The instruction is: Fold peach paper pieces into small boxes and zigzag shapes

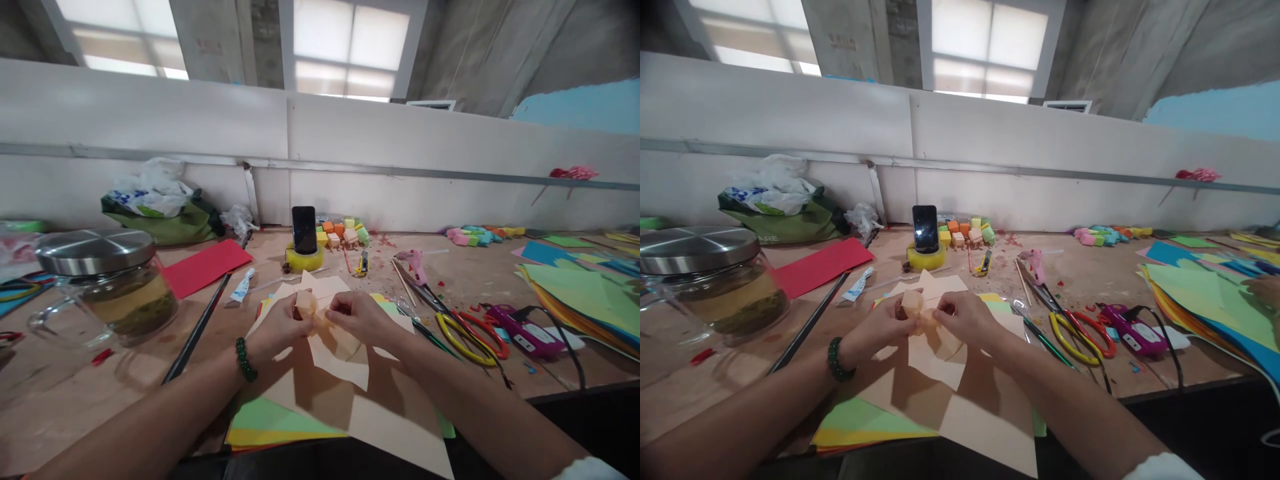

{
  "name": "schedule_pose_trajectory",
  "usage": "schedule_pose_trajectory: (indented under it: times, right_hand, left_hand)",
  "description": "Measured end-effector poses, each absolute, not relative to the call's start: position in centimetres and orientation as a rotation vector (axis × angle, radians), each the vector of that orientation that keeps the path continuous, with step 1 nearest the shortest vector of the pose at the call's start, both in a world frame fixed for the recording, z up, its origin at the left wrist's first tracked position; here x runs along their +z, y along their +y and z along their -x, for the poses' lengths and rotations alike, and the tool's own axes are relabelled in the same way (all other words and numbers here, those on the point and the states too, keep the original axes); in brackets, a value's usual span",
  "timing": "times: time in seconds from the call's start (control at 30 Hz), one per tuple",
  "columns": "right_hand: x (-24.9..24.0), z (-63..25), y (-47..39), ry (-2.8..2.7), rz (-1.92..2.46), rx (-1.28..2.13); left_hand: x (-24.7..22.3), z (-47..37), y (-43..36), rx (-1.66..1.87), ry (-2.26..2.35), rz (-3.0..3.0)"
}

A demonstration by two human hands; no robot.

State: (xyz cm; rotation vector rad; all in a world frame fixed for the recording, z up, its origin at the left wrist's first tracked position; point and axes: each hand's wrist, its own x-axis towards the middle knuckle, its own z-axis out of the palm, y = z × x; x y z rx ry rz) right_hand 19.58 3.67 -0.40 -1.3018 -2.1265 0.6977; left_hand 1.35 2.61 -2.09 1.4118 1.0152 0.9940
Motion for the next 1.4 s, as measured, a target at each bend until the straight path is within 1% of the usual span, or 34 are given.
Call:
schedule_pose_trajectory:
  times: [0.33,0.57,0.7,0.9,1.13,1.23,1.4]
  right_hand:
    - [-0.7,-19.5,3.1,-2.211,1.179,0.535]
    - [-1.1,-19.4,2.9,-2.255,1.036,0.446]
    - [-1.0,-19.3,2.8,-2.176,1.072,0.351]
    - [-1.0,-19.1,2.6,-2.179,1.094,0.365]
    - [-1.5,-19.0,2.6,-2.217,0.972,0.222]
    - [-1.4,-19.1,2.5,-2.256,0.906,0.234]
    - [-1.1,-19.0,2.3,-2.255,0.893,0.378]
  left_hand:
    - [-1.8,-1.2,2.7,0.997,1.007,-1.419]
    - [-1.8,-1.1,2.7,0.987,1.112,-1.460]
    - [-1.5,-1.2,2.5,0.999,1.115,-1.464]
    - [-1.9,-1.2,2.8,0.968,1.020,-1.394]
    - [-2.4,-1.0,2.9,0.973,1.049,-1.440]
    - [-2.4,-1.0,3.0,0.976,1.029,-1.458]
    - [-2.1,-1.0,2.8,0.972,1.006,-1.502]
